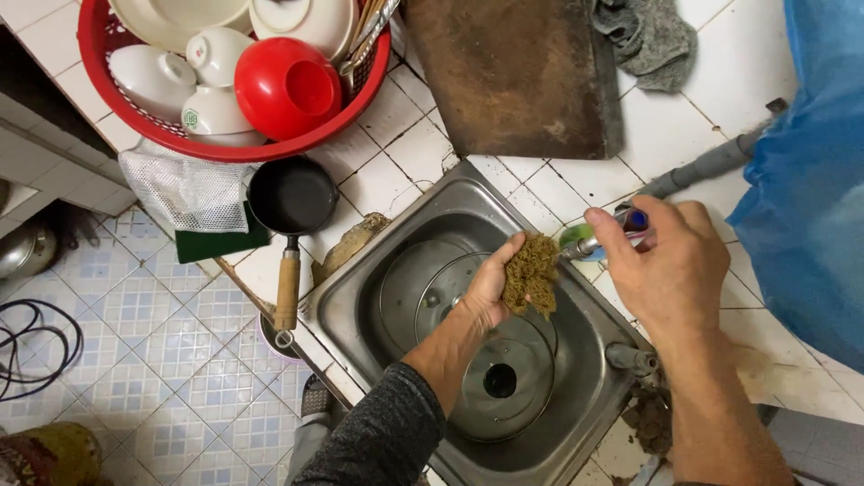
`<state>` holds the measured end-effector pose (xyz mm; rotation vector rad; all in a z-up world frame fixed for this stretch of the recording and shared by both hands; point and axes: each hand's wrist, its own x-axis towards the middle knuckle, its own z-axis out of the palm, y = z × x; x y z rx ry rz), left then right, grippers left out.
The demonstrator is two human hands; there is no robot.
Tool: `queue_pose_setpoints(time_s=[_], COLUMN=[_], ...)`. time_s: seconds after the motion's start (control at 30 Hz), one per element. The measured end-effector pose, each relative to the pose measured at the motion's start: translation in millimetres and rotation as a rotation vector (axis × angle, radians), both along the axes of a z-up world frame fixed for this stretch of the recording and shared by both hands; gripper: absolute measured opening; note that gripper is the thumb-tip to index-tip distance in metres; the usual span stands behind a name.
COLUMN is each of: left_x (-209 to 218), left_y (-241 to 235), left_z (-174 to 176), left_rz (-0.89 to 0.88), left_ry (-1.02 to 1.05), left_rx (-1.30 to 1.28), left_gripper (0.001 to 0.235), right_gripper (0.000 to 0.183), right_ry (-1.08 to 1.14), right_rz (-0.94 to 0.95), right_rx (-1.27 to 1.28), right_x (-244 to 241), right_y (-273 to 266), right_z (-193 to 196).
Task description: Washing a glass pot lid and other kitchenware in a sink using a sponge and water.
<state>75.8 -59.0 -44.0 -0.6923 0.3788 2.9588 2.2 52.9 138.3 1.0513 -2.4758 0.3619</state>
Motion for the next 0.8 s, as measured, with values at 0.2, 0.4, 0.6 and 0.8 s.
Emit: queue_pose_setpoints(time_s=[0.2,0.4,0.6,0.8], left_x=[10.5,8.1,3.7,3.7], left_y=[-6.0,1.3,4.5,0.5], left_z=[4.4,-0.9,6.1,1.0], left_rz=[-0.032,-0.058,-0.035,0.029], left_ry=[-0.05,-0.094,-0.127,-0.04], left_rx=[-0.071,-0.096,-0.081,-0.066], left_gripper=[0.052,0.049,0.041,0.035], right_gripper=[0.061,0.056,0.07,0.07], right_ry=[-0.175,-0.349,-0.606,-0.461], right_rz=[-0.004,-0.086,-0.151,0.191], right_rx=[0.094,0.13,0.218,0.139], right_x=[-9.4,-1.8,12.0,-6.3], right_y=[-2.9,-5.7,-9.5,10.9], right_z=[7.0,22.0,51.4,26.0])
